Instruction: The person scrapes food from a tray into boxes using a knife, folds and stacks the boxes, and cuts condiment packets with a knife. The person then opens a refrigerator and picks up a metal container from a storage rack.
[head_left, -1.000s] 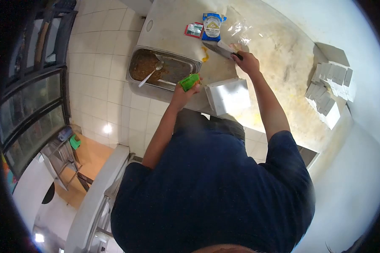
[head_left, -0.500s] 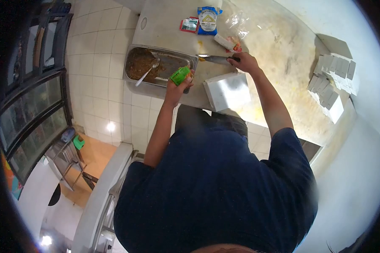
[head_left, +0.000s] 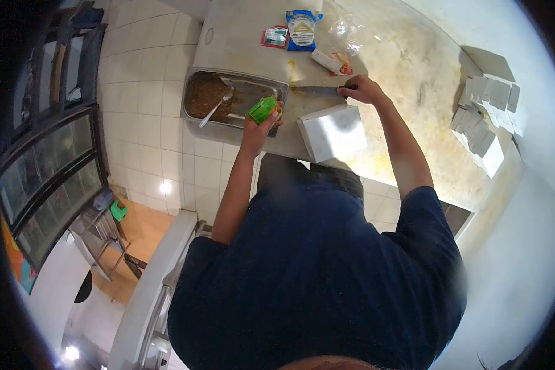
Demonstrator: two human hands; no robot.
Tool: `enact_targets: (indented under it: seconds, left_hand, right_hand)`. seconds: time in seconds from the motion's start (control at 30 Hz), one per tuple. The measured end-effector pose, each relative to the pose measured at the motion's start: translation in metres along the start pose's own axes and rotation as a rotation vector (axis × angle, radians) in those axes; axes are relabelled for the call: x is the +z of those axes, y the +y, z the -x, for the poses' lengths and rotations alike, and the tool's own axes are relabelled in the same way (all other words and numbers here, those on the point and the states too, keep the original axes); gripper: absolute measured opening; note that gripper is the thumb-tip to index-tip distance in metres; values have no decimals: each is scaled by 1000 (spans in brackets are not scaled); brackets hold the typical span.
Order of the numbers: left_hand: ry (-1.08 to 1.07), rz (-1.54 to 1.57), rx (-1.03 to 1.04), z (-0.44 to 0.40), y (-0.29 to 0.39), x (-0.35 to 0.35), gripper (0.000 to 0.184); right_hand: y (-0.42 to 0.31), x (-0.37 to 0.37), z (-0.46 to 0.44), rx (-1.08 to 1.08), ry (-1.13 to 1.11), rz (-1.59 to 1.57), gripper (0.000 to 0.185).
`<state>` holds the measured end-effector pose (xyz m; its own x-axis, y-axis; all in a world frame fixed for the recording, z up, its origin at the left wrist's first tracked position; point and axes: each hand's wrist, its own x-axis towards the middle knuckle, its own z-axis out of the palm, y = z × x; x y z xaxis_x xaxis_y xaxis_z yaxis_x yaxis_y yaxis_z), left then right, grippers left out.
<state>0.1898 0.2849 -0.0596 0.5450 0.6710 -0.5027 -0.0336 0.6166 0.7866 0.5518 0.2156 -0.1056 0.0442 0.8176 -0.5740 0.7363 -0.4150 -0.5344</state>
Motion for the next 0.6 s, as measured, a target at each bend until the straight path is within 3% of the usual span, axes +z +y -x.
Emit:
enact_targets:
  seconds: [0.23,0.43,0.6]
  left_hand:
    - [18,48,-17,-2,-3,2,42]
    - [29,20,-18,1,2,-1,40]
    - [27,41,-8,-1,1,-2,39]
  right_hand:
    - [-6,3,3,10,-23,187,46]
    - [0,-1,-5,16,6,22,47]
    - [1,4,-7,24,94,60,47]
